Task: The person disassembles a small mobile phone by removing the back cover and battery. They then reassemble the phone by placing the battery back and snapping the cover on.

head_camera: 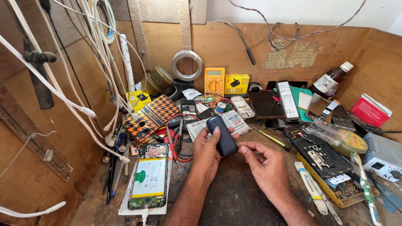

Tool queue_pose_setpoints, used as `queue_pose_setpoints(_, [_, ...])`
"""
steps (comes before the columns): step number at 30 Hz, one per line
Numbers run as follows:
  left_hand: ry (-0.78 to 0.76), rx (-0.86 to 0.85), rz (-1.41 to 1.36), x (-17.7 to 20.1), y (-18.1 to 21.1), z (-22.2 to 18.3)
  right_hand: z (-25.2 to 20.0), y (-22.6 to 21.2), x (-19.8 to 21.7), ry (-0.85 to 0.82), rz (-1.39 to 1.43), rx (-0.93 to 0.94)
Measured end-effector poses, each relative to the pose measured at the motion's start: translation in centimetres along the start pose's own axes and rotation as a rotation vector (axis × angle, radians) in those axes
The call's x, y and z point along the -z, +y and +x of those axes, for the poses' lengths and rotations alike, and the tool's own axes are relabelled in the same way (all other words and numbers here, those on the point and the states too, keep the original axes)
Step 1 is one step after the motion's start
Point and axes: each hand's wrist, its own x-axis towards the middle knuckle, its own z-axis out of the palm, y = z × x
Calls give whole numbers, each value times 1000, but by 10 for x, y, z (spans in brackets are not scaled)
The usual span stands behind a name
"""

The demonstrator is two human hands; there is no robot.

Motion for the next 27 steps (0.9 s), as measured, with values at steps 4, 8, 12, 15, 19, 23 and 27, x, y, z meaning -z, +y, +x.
queue_pose_setpoints(4, [45, 39, 131, -7, 4, -3, -6, -19, 1, 136, -278, 348])
queue_pose_setpoints(8, [7, 28, 232, -7, 7, -1, -5, -34, 8, 103, -413, 746])
queue_pose_setpoints(12, [8, 98, 316, -7, 6, 1, -1, -39, 9, -1, -445, 851])
queue_pose_setpoints(15, [10, 145, 306, -6, 5, 2, 3, -39, 8, -110, -434, 867])
queue_pose_setpoints(19, [-17, 149, 321, -3, 3, 5, 4, -34, 11, -130, -516, 892])
queue_pose_setpoints(23, [14, 161, 394, -2, -3, 9, 6, -32, 16, -179, -579, 896])
queue_pose_setpoints(27, [-2, 185, 437, 0, -6, 10, 8, -30, 21, -197, -647, 941])
